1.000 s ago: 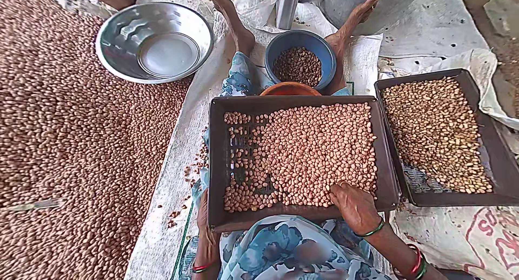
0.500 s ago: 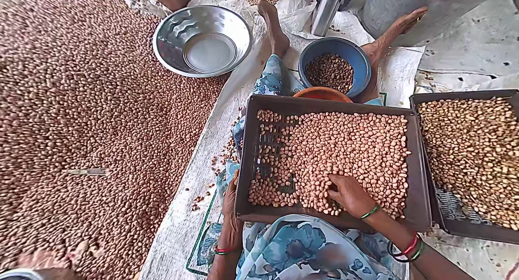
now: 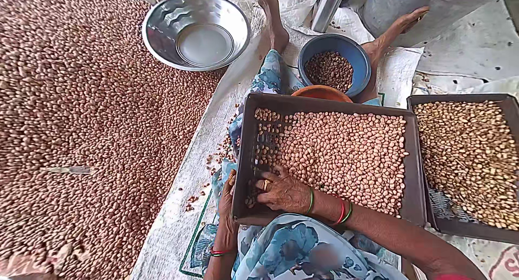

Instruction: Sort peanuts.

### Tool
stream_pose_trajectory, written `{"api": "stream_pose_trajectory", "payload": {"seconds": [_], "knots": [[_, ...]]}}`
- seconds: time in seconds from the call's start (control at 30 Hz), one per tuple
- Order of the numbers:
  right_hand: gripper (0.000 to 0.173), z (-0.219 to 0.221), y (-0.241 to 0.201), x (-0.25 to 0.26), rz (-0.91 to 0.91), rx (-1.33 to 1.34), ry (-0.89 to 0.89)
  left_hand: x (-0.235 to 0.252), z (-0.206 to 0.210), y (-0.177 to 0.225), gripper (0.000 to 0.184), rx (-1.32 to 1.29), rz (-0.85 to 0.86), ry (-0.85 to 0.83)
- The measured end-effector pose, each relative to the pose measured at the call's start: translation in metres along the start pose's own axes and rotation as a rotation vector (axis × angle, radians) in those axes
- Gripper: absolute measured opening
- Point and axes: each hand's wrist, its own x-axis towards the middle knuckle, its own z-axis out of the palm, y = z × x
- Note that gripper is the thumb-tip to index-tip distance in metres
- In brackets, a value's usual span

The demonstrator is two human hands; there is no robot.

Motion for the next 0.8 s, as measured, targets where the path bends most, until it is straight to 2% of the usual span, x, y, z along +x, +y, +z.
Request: {"api": "stream_pose_trajectory", "payload": {"seconds": [0.07,0.17,0.23,0.33,0.43,0.5,0.57,0.63,0.73,0.8], "knots": [[0.019,-0.03,0.015,-0.006,0.223,-0.029,-0.012,0.001,-0.004,0.003,0.056,-0.077,-0.016,-0.002],[0.038,-0.085,0.042,-0.037,0.521,-0.172,0.174,-0.001,0.001,0.008,0.054,-0.19,-0.036,0.069],[0.038,-0.121,0.045,-0.074,0.684,-0.246,0.203,-0.002,0.001,0.012,0.044,-0.197,0.006,0.162],[0.036,-0.152,0.026,-0.132,1.046,-0.316,-0.004,-0.003,0.001,0.016,0.031,-0.113,0.1,0.387],[0.059,-0.15,0.0,-0.155,1.409,-0.246,-0.312,-0.008,-0.004,0.017,0.031,-0.086,0.109,0.417],[0.075,-0.131,-0.014,-0.148,1.528,-0.136,-0.442,-0.014,0.0,0.015,0.034,-0.006,0.112,0.455],[0.085,-0.108,-0.027,-0.128,1.54,-0.015,-0.434,-0.018,0.005,0.013,0.035,0.09,0.117,0.458],[0.09,-0.09,-0.037,-0.102,1.439,0.159,-0.292,-0.019,0.01,0.014,0.036,0.098,0.115,0.424],[0.094,-0.069,-0.028,-0.077,1.133,0.617,0.191,-0.019,0.019,0.019,0.04,0.043,0.116,0.372],[0.083,-0.072,-0.008,-0.059,0.962,0.885,0.534,-0.022,0.027,0.025,0.042,-0.013,0.144,0.371]]}}
